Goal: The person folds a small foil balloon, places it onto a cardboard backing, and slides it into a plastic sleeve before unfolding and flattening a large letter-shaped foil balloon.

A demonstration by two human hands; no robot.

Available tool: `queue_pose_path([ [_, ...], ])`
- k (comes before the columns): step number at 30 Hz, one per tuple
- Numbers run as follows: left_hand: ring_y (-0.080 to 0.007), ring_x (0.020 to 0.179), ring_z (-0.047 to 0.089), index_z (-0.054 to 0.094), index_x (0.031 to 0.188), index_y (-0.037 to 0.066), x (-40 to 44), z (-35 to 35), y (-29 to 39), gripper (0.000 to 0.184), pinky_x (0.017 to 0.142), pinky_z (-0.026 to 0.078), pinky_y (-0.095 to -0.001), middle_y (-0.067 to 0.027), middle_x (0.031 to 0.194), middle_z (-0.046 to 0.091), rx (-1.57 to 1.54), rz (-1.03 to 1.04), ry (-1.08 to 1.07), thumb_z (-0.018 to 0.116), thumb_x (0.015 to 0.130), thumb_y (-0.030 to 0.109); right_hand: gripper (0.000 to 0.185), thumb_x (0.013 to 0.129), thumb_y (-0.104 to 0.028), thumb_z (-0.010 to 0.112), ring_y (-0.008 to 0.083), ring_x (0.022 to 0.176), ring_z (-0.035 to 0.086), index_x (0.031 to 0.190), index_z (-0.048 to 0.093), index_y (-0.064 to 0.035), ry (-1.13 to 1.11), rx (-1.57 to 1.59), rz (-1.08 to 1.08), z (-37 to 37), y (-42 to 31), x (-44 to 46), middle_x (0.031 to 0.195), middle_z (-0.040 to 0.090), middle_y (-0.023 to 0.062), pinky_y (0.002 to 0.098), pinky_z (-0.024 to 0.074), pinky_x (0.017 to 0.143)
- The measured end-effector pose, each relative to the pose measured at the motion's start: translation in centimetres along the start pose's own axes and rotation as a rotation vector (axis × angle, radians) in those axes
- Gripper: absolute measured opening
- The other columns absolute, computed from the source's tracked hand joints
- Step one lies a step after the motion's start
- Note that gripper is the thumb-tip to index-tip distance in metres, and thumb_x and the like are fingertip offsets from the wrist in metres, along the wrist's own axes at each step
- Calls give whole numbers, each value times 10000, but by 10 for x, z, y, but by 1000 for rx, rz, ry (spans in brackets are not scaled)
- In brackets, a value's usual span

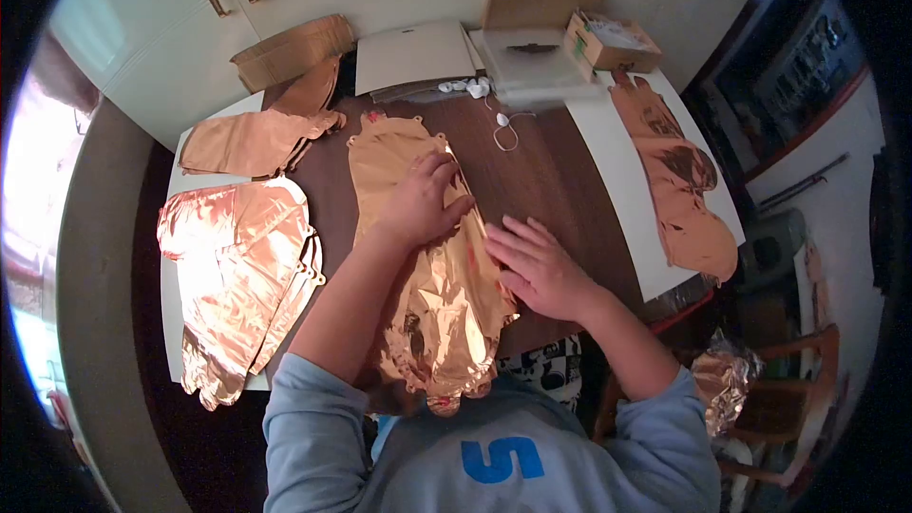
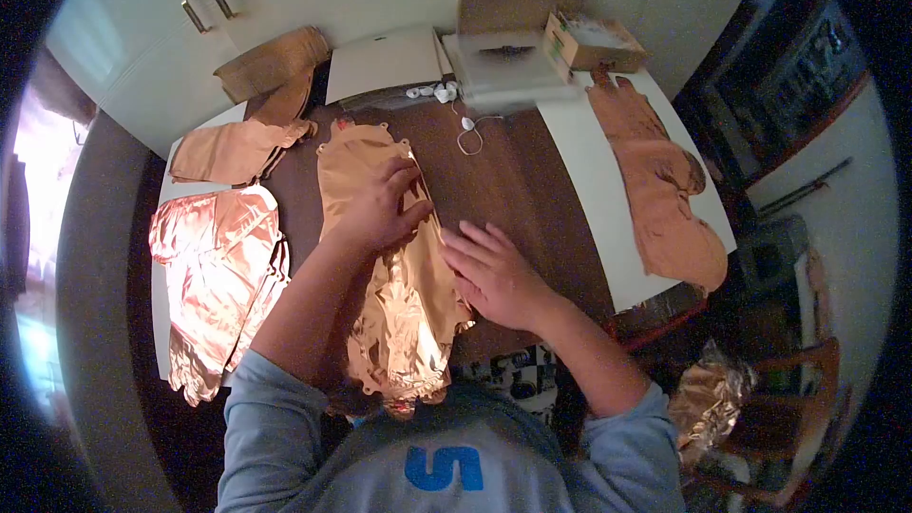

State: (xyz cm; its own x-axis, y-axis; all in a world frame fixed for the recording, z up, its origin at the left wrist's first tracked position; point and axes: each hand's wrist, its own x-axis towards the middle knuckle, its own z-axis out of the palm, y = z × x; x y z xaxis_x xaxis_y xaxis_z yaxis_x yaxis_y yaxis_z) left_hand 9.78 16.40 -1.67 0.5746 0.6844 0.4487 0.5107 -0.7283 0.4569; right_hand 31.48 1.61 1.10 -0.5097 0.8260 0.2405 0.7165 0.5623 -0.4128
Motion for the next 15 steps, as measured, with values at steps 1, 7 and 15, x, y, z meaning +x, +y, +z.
queue_pose_path([
  [1,-388,1131,597,600,1201,-74,0,0,-1,532,975,503,-422,-231,1258,572,3,-1,2,766,829,268,476,938,-225,609,345,1408,388,1382,531,-72,12,-10,1,-1,3,5,1501,465,111,549,270,1171],
  [7,-411,1205,542,607,1205,-57,-1,5,-4,538,1035,457,-448,-230,1269,576,-57,-8,29,756,831,299,485,952,-239,586,337,1416,378,1398,518,-60,-34,-109,-9,7,5,14,1509,452,113,547,261,1176],
  [15,-396,1147,584,598,1206,-54,-1,4,-4,531,981,499,-432,-232,1240,589,-3,63,74,801,804,228,537,965,-300,564,342,1441,330,1433,480,-50,-112,-180,1,8,-5,7,1530,422,121,559,224,1187],
])
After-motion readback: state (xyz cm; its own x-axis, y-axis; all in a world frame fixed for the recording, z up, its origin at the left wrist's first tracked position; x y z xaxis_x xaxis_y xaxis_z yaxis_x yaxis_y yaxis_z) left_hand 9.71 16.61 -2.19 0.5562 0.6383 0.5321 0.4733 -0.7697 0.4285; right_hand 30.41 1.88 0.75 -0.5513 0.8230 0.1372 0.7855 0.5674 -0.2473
